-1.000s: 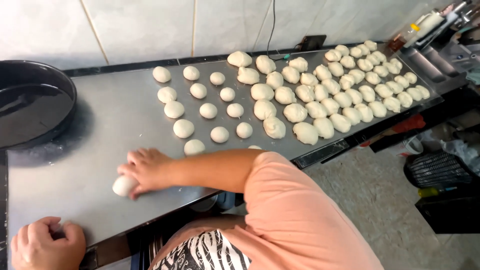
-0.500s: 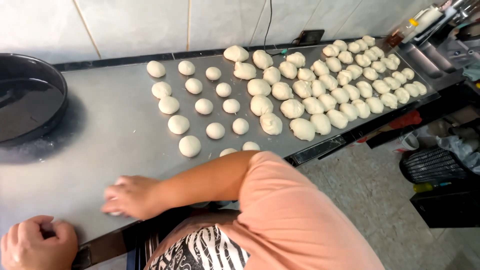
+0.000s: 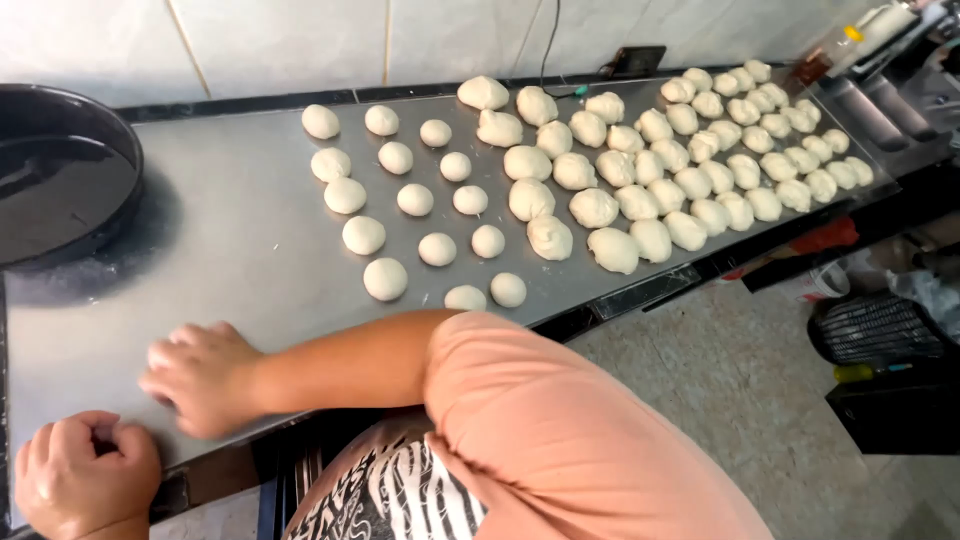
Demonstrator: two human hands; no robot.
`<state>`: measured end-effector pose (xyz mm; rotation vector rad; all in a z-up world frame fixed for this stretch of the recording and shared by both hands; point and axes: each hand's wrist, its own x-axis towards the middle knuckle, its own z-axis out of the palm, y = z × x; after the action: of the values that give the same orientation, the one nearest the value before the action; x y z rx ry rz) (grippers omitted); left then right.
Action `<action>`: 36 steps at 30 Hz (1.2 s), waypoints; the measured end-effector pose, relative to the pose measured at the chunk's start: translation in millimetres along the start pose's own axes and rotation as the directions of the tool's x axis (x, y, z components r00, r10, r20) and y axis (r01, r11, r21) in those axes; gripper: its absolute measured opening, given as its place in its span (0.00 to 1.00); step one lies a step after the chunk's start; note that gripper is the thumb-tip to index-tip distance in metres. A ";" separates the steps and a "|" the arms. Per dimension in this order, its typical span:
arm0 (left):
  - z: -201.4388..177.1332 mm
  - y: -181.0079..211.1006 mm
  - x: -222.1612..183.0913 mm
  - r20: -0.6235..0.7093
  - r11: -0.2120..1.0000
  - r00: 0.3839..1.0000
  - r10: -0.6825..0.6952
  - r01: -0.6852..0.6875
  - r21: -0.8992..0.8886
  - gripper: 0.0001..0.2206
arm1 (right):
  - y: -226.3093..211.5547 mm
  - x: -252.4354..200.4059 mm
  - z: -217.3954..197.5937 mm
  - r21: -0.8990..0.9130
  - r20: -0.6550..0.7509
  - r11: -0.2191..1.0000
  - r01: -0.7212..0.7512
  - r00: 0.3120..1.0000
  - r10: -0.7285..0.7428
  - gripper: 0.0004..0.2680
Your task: Shaping small pieces of dough into uniform balls and arranging them in rows on a metal table
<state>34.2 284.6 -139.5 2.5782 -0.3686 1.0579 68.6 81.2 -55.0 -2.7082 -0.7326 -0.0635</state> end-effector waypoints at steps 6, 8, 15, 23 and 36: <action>10.4 1.3 -7.9 0.015 0.989 0.995 -0.100 0.098 0.115 0.05 | 105.0 -77.2 19.7 0.010 0.031 0.930 0.367 0.930 -0.367 0.18; 9.7 -2.7 -6.7 0.031 0.991 0.996 -0.089 0.085 0.105 0.04 | 107.9 -54.6 4.2 -0.083 0.035 0.948 0.308 0.951 -0.306 0.17; 9.9 -7.4 -7.6 0.041 0.997 0.998 -0.044 0.041 0.069 0.05 | 50.1 68.8 37.6 0.035 -0.273 0.994 -0.107 0.955 0.113 0.19; 10.7 3.0 -11.8 0.012 0.993 0.994 -0.110 0.109 0.045 0.09 | 68.8 -48.4 35.6 -0.114 -0.140 0.958 0.264 0.950 -0.279 0.14; 8.8 -5.2 -8.4 0.032 0.996 0.998 -0.062 0.060 0.061 0.05 | 22.3 55.8 -5.2 0.018 -0.006 0.991 -0.131 0.991 0.131 0.24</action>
<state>35.8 286.8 -152.4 2.6447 -0.2678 1.0203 128.3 88.3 -49.7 -2.7302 -0.5494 -0.0350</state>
